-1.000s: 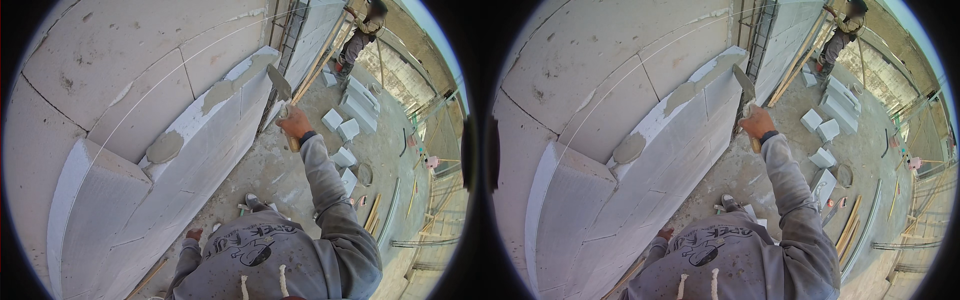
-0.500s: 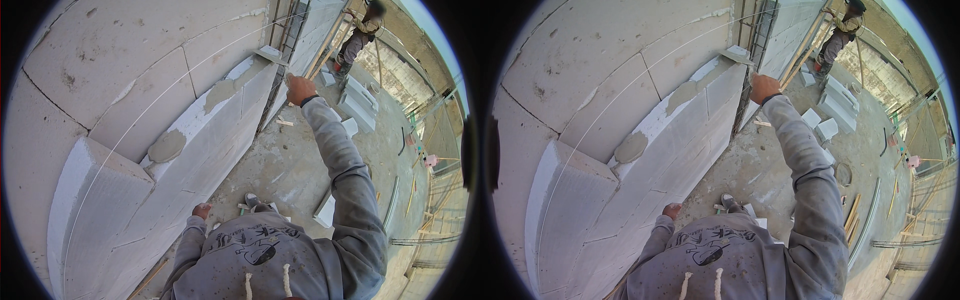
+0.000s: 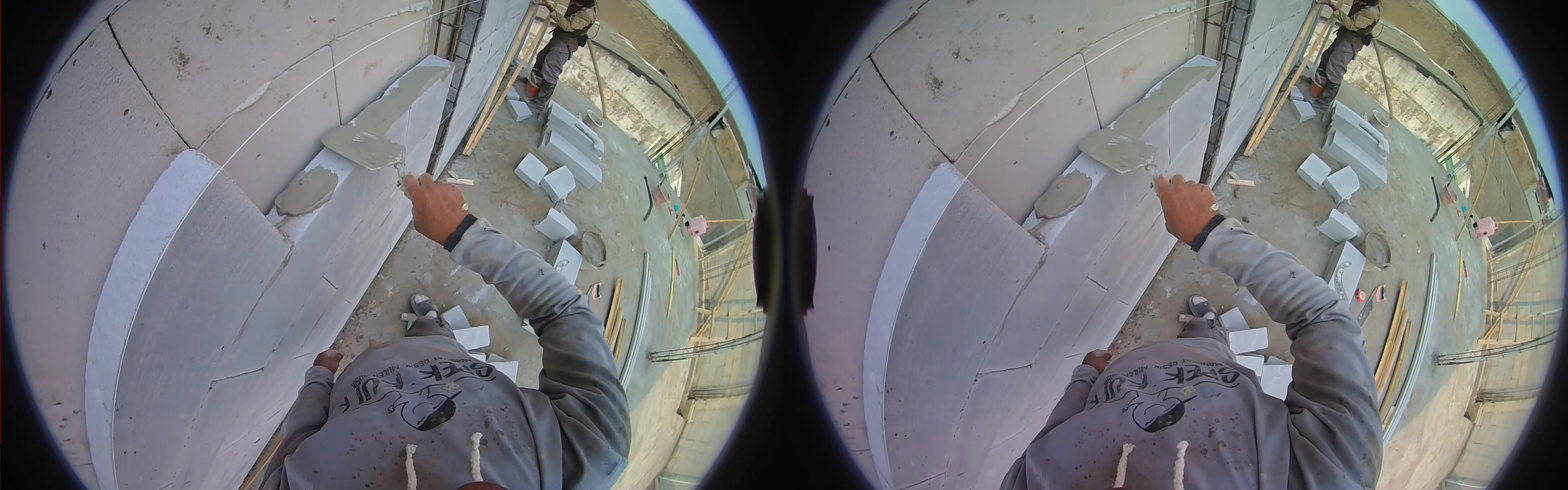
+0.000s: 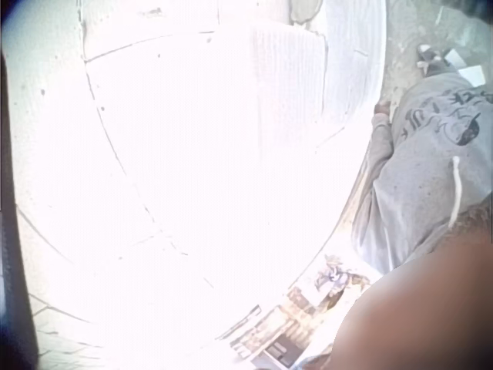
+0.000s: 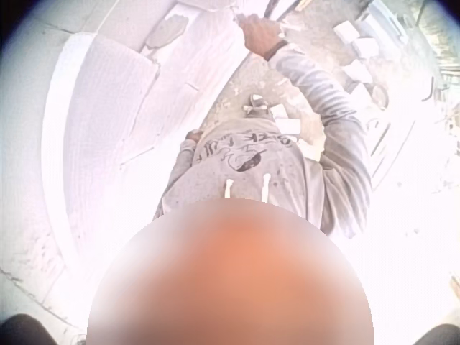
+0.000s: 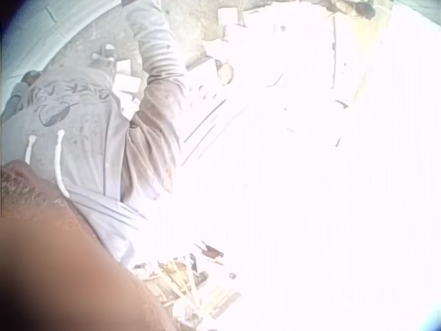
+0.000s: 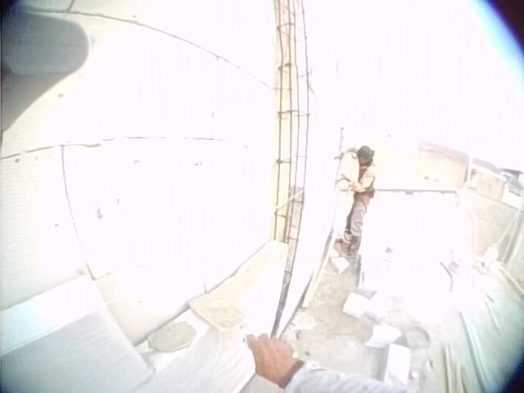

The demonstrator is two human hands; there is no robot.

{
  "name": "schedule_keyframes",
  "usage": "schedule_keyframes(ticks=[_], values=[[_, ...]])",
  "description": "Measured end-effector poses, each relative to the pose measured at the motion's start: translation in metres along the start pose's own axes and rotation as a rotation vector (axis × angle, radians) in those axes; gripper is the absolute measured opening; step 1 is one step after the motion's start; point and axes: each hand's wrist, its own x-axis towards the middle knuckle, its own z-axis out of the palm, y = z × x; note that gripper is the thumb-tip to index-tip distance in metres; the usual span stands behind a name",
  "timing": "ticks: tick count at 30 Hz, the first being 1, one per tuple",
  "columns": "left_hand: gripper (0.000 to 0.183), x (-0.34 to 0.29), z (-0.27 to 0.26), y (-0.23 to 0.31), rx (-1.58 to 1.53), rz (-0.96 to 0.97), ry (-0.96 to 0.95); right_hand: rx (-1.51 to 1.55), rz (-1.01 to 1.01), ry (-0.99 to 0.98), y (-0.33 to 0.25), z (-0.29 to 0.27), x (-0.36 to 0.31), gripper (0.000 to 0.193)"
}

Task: The person builds a curved wall by applying mortar to concrete blocks with a trowel, then placing the blocks and securing them with wire. A hammer is used to tap the blocks into place.

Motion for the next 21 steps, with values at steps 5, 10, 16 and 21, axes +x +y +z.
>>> schedule_keyframes(ticks=[5,10,16,21], values=[[0.051,0.003,-0.02,-0.049,0.034,0.049,-0.011,0.017,-0.023,0.021,-0.063,-0.002,-0.034,0.033],[0.055,0.012,-0.024,-0.095,0.034,-0.019,0.093,-0.01,-0.117,0.078,-0.087,-0.01,-0.066,0.03],[0.053,-0.013,-0.021,-0.045,0.109,0.034,-0.01,-0.091,-0.174,0.09,-0.092,-0.023,-0.095,0.028],[0.051,-0.033,-0.017,-0.042,0.051,0.044,0.0,-0.084,-0.183,-0.005,-0.074,-0.053,-0.113,0.028]])
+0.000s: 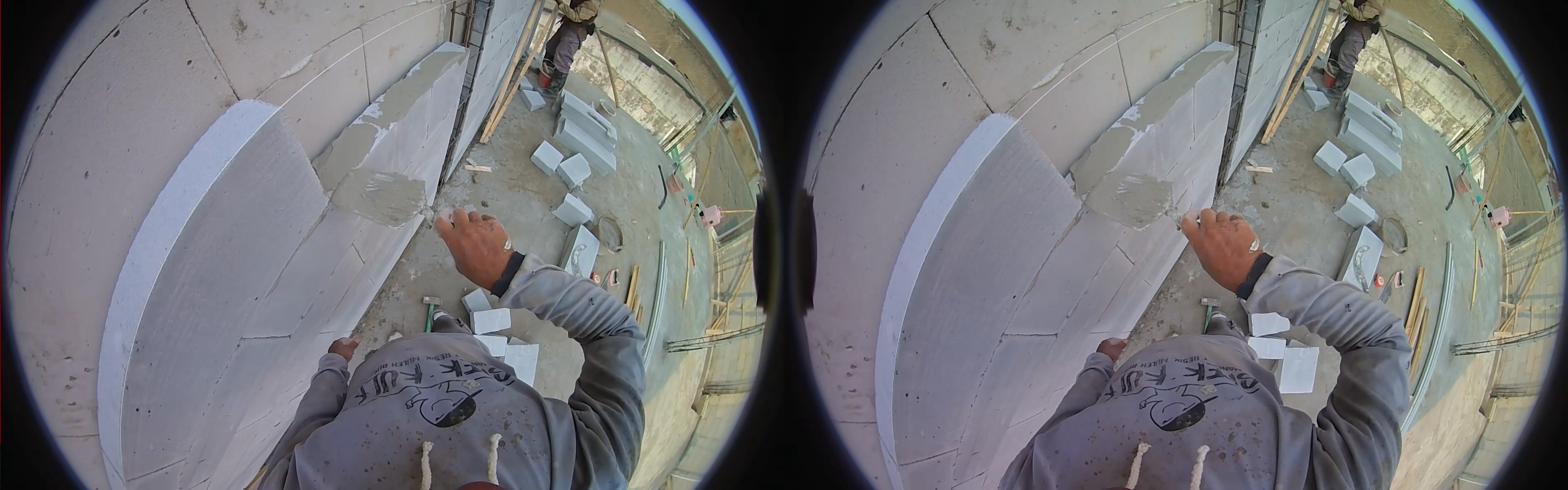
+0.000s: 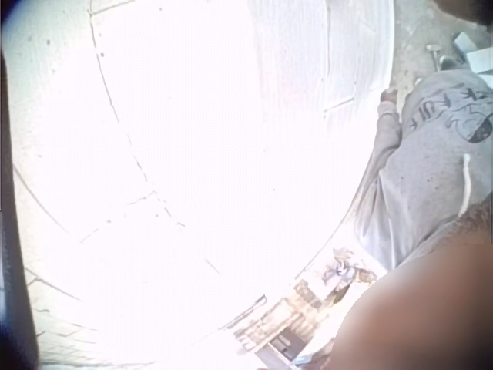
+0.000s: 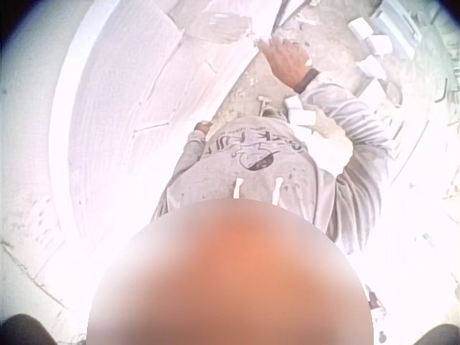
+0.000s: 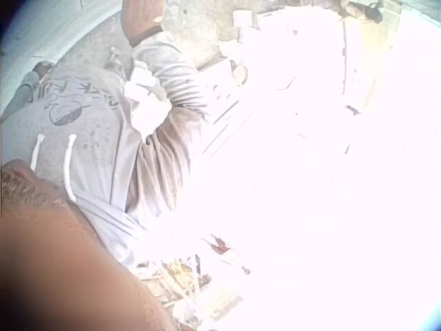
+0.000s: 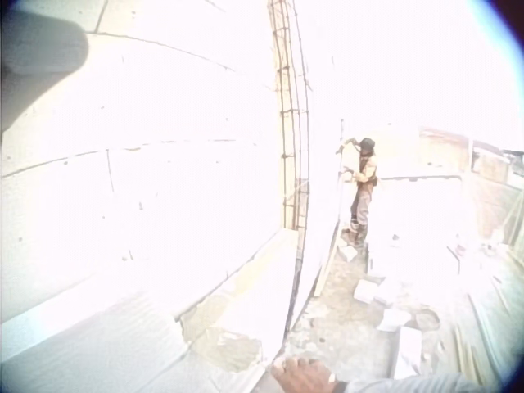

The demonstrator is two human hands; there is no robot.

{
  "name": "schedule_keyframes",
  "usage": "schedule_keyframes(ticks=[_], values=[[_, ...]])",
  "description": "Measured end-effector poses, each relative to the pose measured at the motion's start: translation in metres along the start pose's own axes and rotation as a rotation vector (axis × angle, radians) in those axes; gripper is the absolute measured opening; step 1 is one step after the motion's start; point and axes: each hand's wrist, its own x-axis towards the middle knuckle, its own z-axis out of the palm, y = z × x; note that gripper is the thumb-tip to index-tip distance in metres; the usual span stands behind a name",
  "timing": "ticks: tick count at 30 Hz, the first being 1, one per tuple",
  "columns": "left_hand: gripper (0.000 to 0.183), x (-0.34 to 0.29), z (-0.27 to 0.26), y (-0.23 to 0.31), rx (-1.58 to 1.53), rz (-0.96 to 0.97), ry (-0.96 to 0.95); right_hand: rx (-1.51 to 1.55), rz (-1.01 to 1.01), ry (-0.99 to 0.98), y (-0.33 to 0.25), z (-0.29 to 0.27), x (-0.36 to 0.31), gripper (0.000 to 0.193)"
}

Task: The person builds a curved wall by applying mortar to concrete blocks with a trowel, then placing the blocks and securing them with wire. A hammer is used to tap the blocks into place.

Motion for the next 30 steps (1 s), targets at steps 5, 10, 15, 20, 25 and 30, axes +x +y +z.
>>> schedule_keyframes(ticks=[5,10,15,20,25,30], values=[[0.053,-0.008,0.009,-0.013,-0.013,-0.109,0.03,0.029,0.054,-0.129,0.039,-0.005,-0.006,0.032],[0.053,0.012,0.054,-0.046,0.037,-0.158,0.177,0.027,0.138,0.07,0.075,-0.001,0.051,0.03],[0.051,0.012,0.076,0.013,-0.005,-0.076,0.137,-0.066,0.018,0.128,0.101,0.062,0.082,0.031],[0.054,-0.023,0.063,0.085,-0.165,-0.148,0.168,-0.006,0.019,0.041,0.138,0.059,0.034,0.03],[0.049,-0.041,0.065,0.09,-0.097,-0.165,0.163,0.032,-0.043,0.067,0.132,0.023,0.054,0.029],[0.049,-0.032,0.079,0.077,-0.133,-0.155,0.149,0.037,-0.218,0.148,0.076,0.036,0.097,0.032]])
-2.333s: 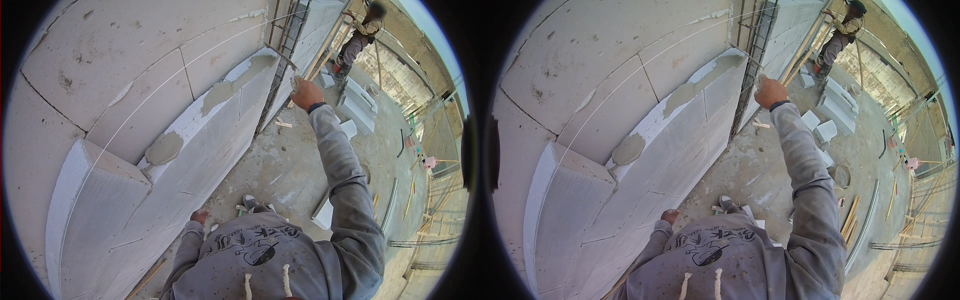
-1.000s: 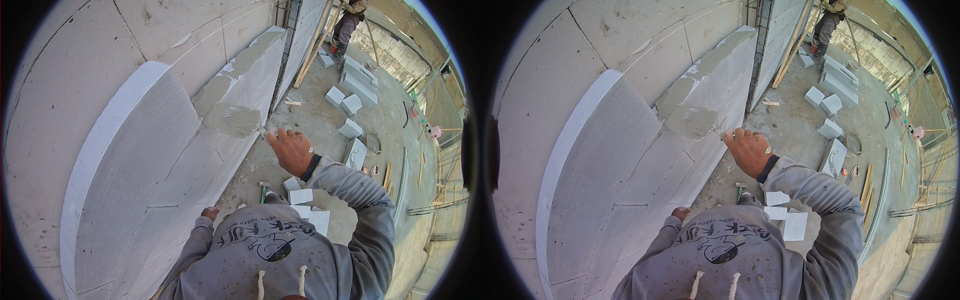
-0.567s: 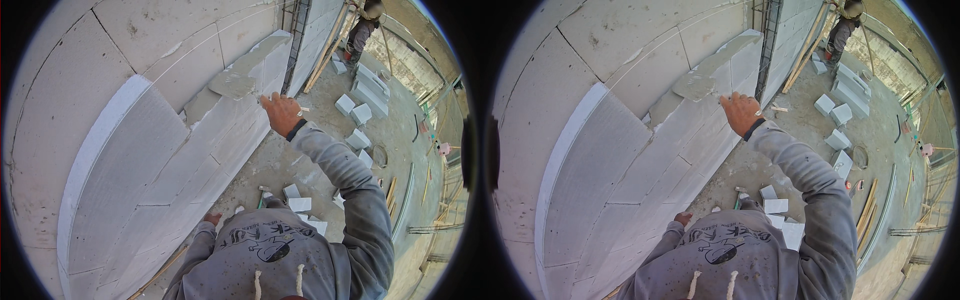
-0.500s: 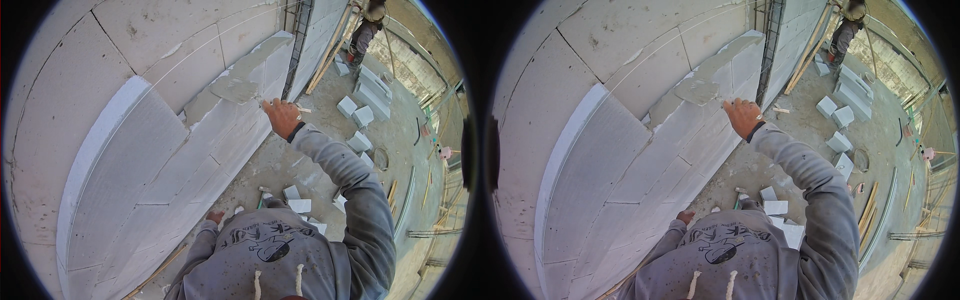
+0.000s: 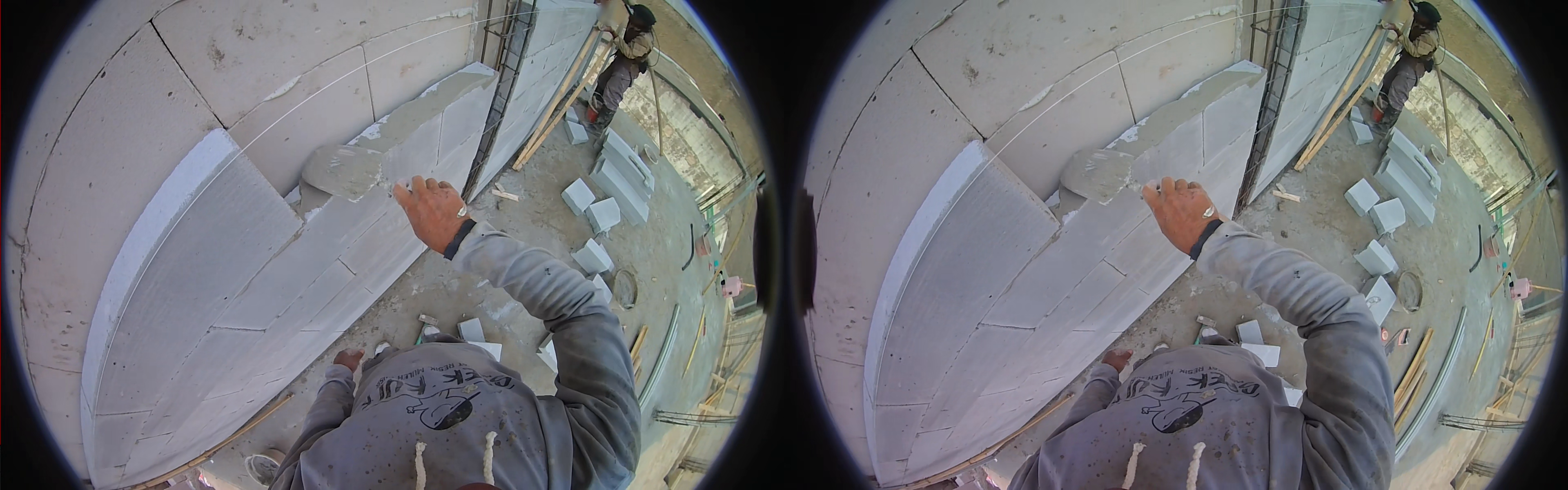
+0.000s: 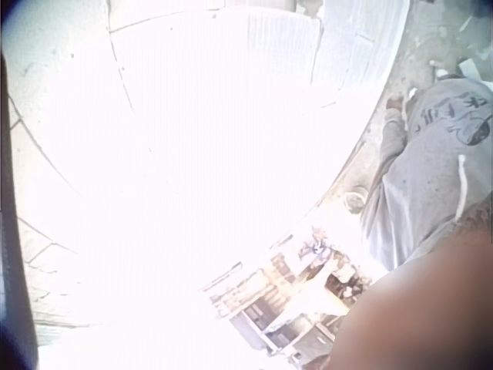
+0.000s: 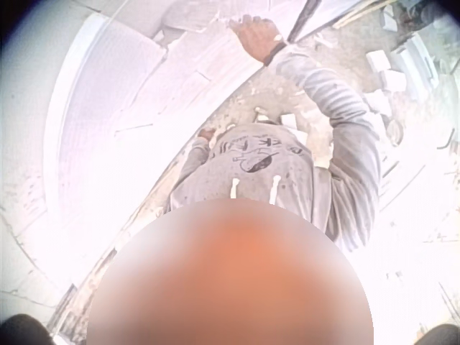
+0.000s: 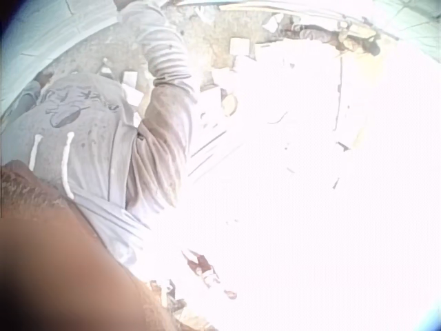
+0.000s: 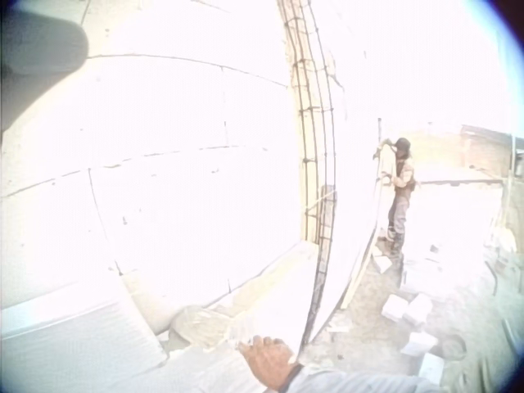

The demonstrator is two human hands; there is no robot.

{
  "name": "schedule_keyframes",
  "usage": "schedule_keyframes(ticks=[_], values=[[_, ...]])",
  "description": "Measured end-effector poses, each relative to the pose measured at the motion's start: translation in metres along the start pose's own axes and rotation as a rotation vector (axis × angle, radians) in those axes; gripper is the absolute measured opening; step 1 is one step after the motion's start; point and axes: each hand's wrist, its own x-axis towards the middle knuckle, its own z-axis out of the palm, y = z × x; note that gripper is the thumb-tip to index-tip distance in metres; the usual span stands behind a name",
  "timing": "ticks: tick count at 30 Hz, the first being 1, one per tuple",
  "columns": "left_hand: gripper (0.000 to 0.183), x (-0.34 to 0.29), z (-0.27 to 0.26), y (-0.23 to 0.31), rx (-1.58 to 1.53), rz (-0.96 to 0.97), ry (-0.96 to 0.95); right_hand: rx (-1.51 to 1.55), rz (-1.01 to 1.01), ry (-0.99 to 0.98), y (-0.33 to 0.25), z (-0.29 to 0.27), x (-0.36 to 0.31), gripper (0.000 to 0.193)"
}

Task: The person builds a curved wall by applying mortar to concrete blocks with a trowel, then placing the blocks and securing them with wire. A hammer is used to tap the blocks into place.

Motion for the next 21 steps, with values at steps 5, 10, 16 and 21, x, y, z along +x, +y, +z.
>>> schedule_keyframes(ticks=[5,10,16,21], values=[[0.052,-0.003,-0.005,0.059,0.09,0.0,0.05,-0.172,-0.074,0.021,0.003,0.035,0.007,0.033],[0.056,0.054,0.022,0.033,-0.055,0.003,0.027,-0.297,-0.085,0.026,0.051,0.017,0.014,0.029],[0.052,0.041,0.017,0.085,-0.009,0.01,-0.077,-0.39,0.186,0.029,0.159,0.054,-0.018,0.017],[0.046,0.043,0.023,0.041,-0.054,0.046,0.056,-0.38,0.327,0.03,0.211,0.071,0.006,0.019]])
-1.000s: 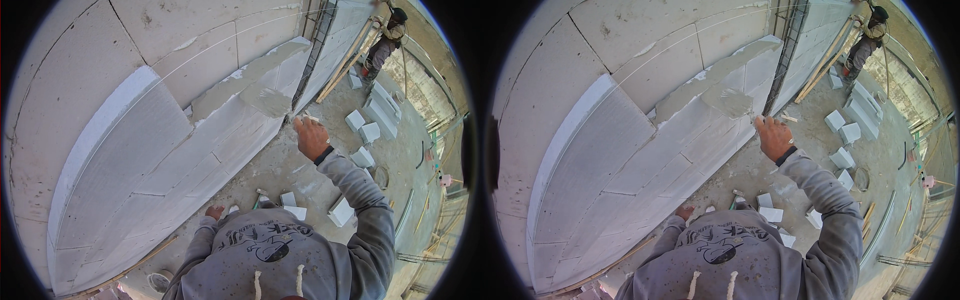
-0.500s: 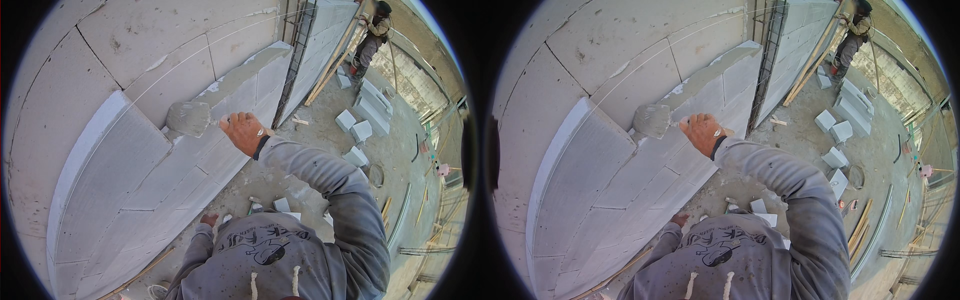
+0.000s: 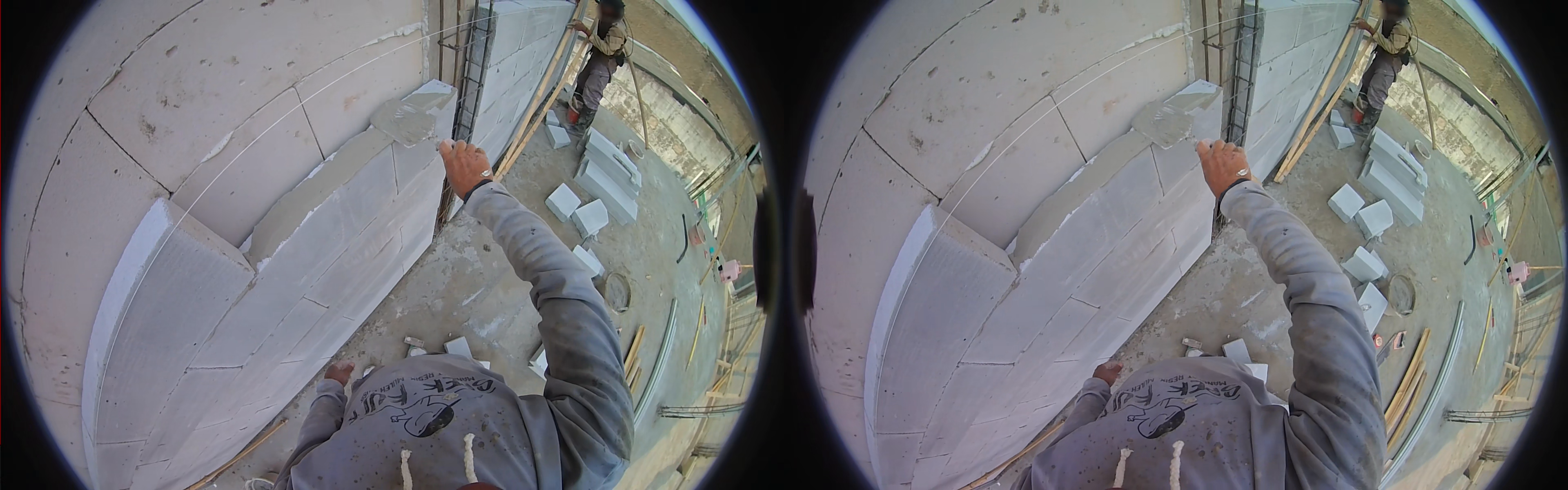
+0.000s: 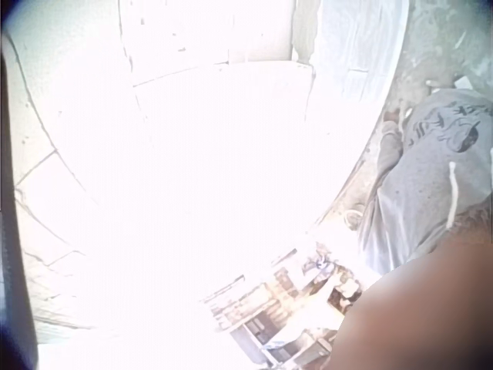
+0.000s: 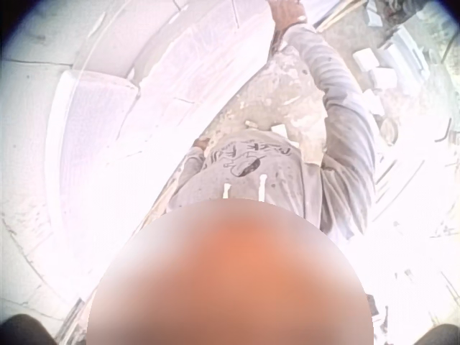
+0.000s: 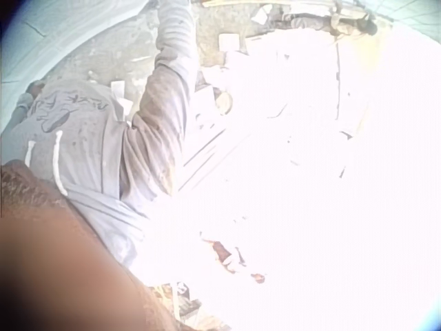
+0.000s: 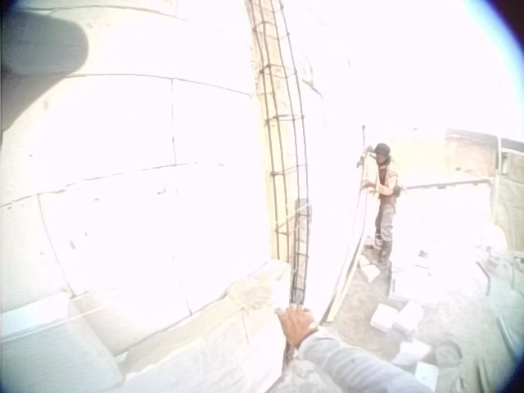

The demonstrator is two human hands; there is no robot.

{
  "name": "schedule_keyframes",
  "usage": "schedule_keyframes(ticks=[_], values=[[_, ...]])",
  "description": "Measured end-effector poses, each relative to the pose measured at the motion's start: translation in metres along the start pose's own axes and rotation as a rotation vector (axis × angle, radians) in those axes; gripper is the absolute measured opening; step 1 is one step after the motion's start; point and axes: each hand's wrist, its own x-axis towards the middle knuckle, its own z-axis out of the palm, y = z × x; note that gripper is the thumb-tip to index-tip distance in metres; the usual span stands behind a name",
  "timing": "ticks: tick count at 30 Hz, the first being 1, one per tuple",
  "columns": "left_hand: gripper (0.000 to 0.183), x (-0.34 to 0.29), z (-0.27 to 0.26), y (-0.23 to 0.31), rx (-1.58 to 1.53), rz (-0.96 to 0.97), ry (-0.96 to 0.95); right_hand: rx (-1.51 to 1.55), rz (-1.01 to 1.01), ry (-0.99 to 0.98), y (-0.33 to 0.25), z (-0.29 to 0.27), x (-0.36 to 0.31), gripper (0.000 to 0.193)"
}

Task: The person builds a curved wall by applying mortar to concrete blocks with a trowel, then placing the blocks and securing them with wire. A hammer is used to tap the blocks into place.

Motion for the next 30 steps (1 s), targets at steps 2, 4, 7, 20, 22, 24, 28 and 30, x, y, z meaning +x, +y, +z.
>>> schedule_keyframes(ticks=[2,4,7,20,22,24,28,30], values=[[0.046,-0.006,-0.004,0.004,-0.021,-0.002,0.043,0.008,0.088,-0.052,0.022,0.015,0.014,0.017],[0.043,-0.017,-0.008,0.004,-0.039,-0.077,0.046,0.0,0.149,-0.067,0.045,0.031,0.025,0.018],[0.041,-0.033,-0.007,0.0,-0.108,-0.137,0.079,0.028,0.26,-0.115,0.072,0.048,0.041,0.019],[0.041,-0.047,0.003,-0.013,-0.137,-0.154,0.036,0.162,0.314,-0.269,0.098,0.013,-0.015,0.033],[0.042,-0.04,0.004,-0.013,-0.227,-0.13,0.041,0.202,0.326,-0.349,0.098,-0.011,-0.026,0.034],[0.042,-0.037,0.004,-0.014,-0.193,-0.134,0.038,0.328,0.383,-0.41,0.092,-0.011,-0.038,0.038],[0.042,-0.033,-0.001,0.028,-0.05,-0.114,0.008,0.861,0.443,-0.115,0.095,0.058,-0.057,0.049],[0.043,-0.029,-0.003,0.038,0.004,-0.114,-0.002,1.096,0.659,-0.172,0.088,0.091,-0.04,0.05]])
